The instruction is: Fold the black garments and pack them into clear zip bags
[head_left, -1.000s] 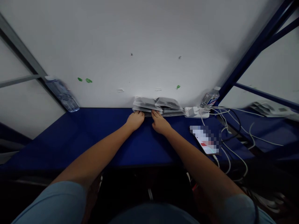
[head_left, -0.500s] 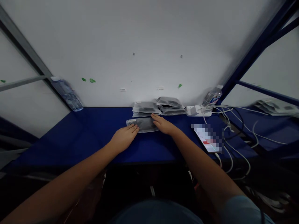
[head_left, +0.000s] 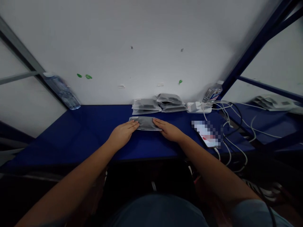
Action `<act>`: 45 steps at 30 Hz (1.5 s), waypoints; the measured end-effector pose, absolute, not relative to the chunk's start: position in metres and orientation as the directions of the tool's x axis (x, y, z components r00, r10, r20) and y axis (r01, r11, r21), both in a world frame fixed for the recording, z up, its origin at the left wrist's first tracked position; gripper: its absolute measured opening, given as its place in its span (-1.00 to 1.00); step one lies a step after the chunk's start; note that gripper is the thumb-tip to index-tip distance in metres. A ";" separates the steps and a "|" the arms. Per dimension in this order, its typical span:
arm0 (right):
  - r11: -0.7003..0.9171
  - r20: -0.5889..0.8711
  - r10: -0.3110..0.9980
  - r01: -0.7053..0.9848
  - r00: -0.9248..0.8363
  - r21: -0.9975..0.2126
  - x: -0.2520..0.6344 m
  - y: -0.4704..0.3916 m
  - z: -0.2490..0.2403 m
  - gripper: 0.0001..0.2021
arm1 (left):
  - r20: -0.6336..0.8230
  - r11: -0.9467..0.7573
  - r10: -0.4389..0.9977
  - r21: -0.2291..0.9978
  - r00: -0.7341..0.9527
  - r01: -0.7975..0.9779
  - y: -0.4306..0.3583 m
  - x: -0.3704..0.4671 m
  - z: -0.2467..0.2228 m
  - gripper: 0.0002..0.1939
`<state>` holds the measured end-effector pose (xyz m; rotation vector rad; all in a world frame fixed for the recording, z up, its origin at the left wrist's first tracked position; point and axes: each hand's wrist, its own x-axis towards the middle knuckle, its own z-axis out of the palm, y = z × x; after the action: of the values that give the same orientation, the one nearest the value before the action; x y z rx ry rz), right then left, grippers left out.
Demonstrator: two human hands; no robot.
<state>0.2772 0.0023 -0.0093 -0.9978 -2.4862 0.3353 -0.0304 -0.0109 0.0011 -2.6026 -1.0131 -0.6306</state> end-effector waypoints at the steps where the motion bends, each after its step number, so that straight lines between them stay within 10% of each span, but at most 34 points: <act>1: 0.708 0.314 0.705 0.602 -0.637 -0.370 0.277 0.003 -0.009 -0.35 | 0.489 -0.718 0.573 -0.087 0.657 0.691 -0.010 -0.029 0.002 -0.57; 15: 0.590 0.449 0.800 0.662 -0.399 -0.462 0.292 0.008 -0.002 -0.63 | 0.600 -0.817 0.464 0.005 0.652 0.577 0.016 -0.019 0.011 -0.67; 23: 0.730 0.349 0.674 0.661 -0.651 -0.177 0.263 -0.004 0.000 -0.27 | 0.593 -0.812 0.439 -0.058 0.675 0.580 0.020 -0.016 0.001 -0.70; 29: 0.665 0.322 0.717 0.745 -0.618 -0.053 0.250 0.000 -0.003 -0.48 | 0.597 -0.823 0.472 0.035 0.649 0.567 0.015 -0.007 -0.004 -0.71; 45: 0.557 0.457 0.784 0.802 -0.420 -0.217 0.278 0.006 0.009 -0.50 | 0.682 -0.809 0.489 0.121 0.544 0.576 0.008 -0.018 0.005 -0.72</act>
<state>0.2776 0.0056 0.0090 -1.2731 -2.2801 -0.0471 -0.0177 0.0077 0.0052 -2.6558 -0.9204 -1.1161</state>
